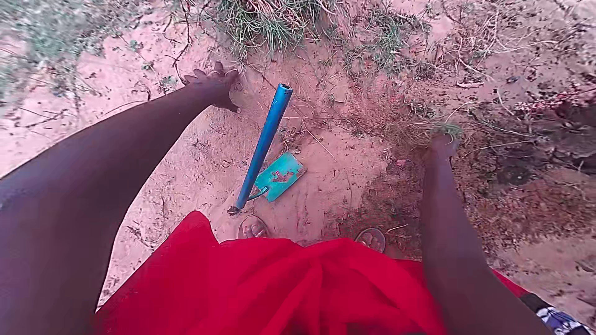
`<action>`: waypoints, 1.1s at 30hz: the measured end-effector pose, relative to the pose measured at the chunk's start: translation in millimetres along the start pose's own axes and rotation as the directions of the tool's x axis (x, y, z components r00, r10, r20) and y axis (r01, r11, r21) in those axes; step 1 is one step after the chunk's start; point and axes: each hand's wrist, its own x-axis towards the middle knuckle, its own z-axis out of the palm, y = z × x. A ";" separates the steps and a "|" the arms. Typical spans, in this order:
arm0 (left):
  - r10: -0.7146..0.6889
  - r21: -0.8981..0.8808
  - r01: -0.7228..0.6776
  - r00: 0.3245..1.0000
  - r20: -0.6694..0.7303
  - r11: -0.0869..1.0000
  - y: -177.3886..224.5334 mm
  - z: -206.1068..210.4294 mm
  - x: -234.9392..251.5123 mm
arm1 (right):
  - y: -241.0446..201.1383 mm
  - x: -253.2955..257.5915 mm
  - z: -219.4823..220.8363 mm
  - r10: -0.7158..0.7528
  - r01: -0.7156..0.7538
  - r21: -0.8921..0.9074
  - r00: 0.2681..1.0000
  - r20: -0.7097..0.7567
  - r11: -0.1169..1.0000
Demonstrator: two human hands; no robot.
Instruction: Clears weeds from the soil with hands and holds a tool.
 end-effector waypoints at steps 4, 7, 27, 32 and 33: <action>0.119 0.160 -0.134 0.988 0.096 0.978 -22.9 0.9 -26.3 | -12.7 2.8 -25.3 0.075 -0.077 0.108 0.997 0.027 0.991; 0.178 0.254 -0.215 0.971 0.161 0.943 -32.4 8.2 -43.0 | -17.1 -14.8 -40.1 0.160 -0.166 0.108 0.985 0.057 0.980; 0.356 -0.007 -0.367 0.908 -0.222 0.930 -15.7 -1.0 -11.6 | -462.3 -149.8 155.9 -0.619 0.688 0.069 0.599 0.507 0.722; 0.366 0.015 -0.367 0.921 -0.135 0.930 -28.0 8.9 -15.7 | -388.0 -143.7 158.8 -0.729 0.795 0.092 0.495 0.473 0.599; 0.364 0.022 -0.365 0.921 -0.138 0.931 -32.5 11.4 -16.1 | -359.5 -129.3 156.0 -0.682 0.733 0.126 0.536 0.497 0.668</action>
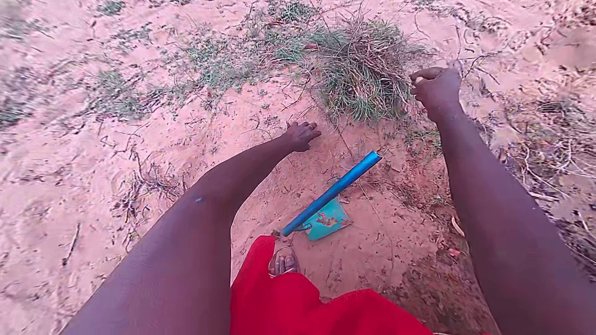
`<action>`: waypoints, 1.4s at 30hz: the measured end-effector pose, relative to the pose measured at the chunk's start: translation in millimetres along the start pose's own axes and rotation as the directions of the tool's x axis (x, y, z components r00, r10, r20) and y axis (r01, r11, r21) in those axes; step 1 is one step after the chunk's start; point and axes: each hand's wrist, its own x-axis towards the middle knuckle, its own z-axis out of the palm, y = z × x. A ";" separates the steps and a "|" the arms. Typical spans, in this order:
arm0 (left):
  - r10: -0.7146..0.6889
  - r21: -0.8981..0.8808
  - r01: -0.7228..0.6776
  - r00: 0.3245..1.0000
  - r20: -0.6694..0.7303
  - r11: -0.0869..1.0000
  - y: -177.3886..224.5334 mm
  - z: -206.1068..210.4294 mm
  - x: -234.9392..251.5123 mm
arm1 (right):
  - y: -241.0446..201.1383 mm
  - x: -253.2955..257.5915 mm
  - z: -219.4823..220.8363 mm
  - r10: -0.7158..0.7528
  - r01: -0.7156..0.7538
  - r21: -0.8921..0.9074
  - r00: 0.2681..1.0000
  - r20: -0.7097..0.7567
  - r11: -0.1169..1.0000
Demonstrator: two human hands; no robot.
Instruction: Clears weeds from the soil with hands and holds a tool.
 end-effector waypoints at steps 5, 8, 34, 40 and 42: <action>-0.048 0.091 0.049 0.999 -0.007 0.995 -11.3 16.9 -19.6 | 161.5 -103.7 -40.7 0.485 -0.476 0.190 0.875 -0.002 0.859; -0.170 0.031 0.171 0.985 -0.020 0.985 -9.9 20.9 -26.5 | 244.8 -173.7 -72.5 0.655 -0.625 0.210 0.746 -0.123 0.752; -0.412 0.034 0.411 0.910 0.036 0.911 -19.7 49.0 -16.6 | 366.3 -185.0 -8.2 0.752 -0.526 0.543 0.526 -0.397 0.655; -0.406 0.030 0.405 0.913 0.034 0.914 -21.3 50.7 -16.2 | 367.0 -220.7 -55.4 0.627 -0.340 0.543 0.572 -0.529 0.768; -0.405 0.026 0.404 0.914 0.029 0.914 -21.0 50.2 -15.7 | 370.3 -224.7 -55.1 0.640 -0.393 0.515 0.579 -0.505 0.762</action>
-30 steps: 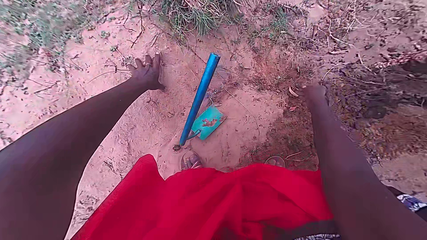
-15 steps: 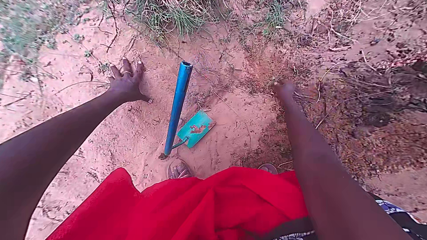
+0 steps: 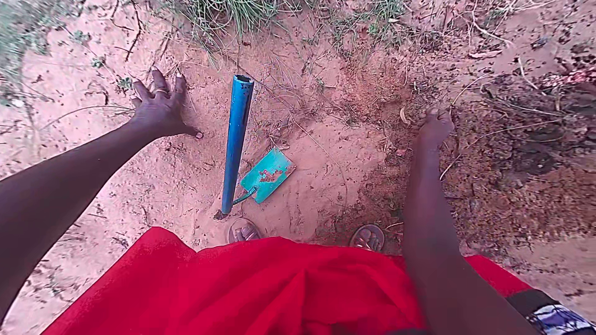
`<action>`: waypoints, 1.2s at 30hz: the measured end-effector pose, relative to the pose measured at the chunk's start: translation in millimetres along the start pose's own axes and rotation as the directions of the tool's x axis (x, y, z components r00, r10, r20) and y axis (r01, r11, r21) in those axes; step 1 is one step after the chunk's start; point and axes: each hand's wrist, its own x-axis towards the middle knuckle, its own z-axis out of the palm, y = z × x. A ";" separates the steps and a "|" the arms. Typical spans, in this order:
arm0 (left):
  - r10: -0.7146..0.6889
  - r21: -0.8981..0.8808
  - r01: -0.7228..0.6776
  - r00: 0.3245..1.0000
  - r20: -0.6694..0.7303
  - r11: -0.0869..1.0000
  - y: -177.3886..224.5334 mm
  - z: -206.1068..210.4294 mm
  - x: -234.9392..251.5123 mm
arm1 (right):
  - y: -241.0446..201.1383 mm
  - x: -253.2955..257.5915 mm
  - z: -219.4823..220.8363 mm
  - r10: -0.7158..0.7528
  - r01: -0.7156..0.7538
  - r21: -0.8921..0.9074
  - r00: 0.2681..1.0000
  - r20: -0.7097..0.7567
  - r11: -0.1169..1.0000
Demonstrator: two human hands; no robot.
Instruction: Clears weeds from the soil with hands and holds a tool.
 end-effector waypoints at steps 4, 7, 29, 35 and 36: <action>0.002 -0.001 -0.002 1.000 0.006 1.000 4.6 -5.0 -3.7 | 3.4 5.5 -8.8 -0.047 0.091 -0.349 0.990 0.134 0.933; -0.006 -0.006 0.006 1.000 0.003 1.000 7.0 -5.5 -5.7 | -13.8 12.4 8.4 -0.051 0.210 -0.531 0.953 0.298 0.821; 0.024 -0.044 -0.023 0.999 0.026 0.999 8.4 -9.7 -5.9 | -41.2 4.8 7.1 0.279 -0.288 0.300 0.958 0.072 0.909; -0.009 0.007 0.009 0.996 0.084 1.000 10.0 -12.6 -3.9 | -33.3 -33.1 -12.5 0.217 -0.201 0.140 0.970 -0.110 0.970; -0.008 0.008 0.007 0.996 0.085 1.000 12.5 -12.1 -2.9 | -38.0 -40.3 -20.7 0.133 -0.129 0.032 0.982 -0.135 0.991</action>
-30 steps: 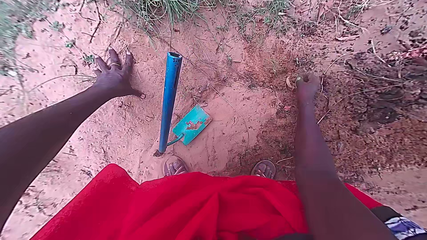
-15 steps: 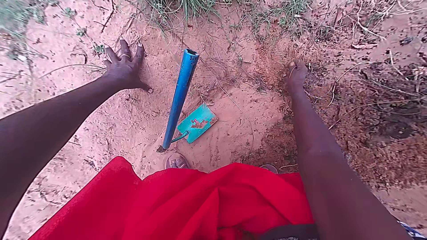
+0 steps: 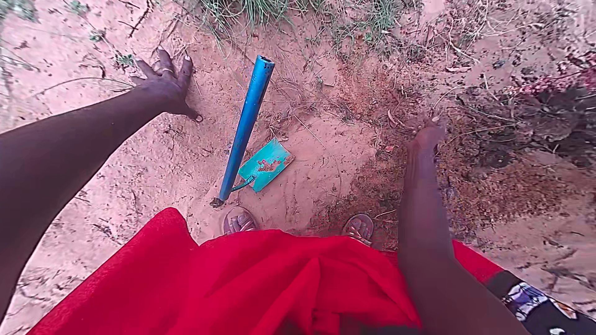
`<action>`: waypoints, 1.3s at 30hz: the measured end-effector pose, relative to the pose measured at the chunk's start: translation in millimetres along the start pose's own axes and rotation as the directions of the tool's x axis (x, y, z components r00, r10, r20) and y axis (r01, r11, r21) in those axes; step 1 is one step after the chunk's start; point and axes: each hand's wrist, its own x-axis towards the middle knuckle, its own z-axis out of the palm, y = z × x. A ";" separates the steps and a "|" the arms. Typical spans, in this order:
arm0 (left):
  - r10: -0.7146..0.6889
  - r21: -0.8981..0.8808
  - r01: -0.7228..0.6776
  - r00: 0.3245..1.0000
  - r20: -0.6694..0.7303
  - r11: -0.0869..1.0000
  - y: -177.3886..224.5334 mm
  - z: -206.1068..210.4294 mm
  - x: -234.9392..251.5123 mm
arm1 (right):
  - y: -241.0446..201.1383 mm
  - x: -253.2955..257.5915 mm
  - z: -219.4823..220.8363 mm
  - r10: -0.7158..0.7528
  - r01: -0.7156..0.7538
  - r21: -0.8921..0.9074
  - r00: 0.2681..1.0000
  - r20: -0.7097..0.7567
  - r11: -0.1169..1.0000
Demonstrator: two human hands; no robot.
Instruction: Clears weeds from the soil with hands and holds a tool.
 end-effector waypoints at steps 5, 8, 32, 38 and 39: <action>0.008 0.027 -0.008 1.000 -0.017 1.000 3.0 2.4 -6.6 | 35.7 6.7 -17.7 -0.060 0.166 -0.516 0.974 0.216 0.840; 0.049 0.017 -0.049 0.999 -0.021 0.999 -3.4 5.4 -8.8 | 33.7 2.0 -9.5 0.030 0.194 -0.626 0.944 0.329 0.755; 0.022 0.033 -0.023 0.999 0.036 0.999 -6.9 3.5 -2.7 | 37.8 34.1 57.4 0.000 0.170 -0.694 0.971 0.237 0.700; 0.031 0.024 -0.032 0.999 0.028 0.999 -4.8 2.4 -3.2 | 45.5 -14.0 48.9 -0.095 0.269 -0.549 0.941 0.324 0.792; 0.029 0.022 -0.029 0.999 0.026 0.999 -5.4 2.7 -3.3 | 45.6 -21.9 51.7 -0.097 0.308 -0.489 0.907 0.409 0.816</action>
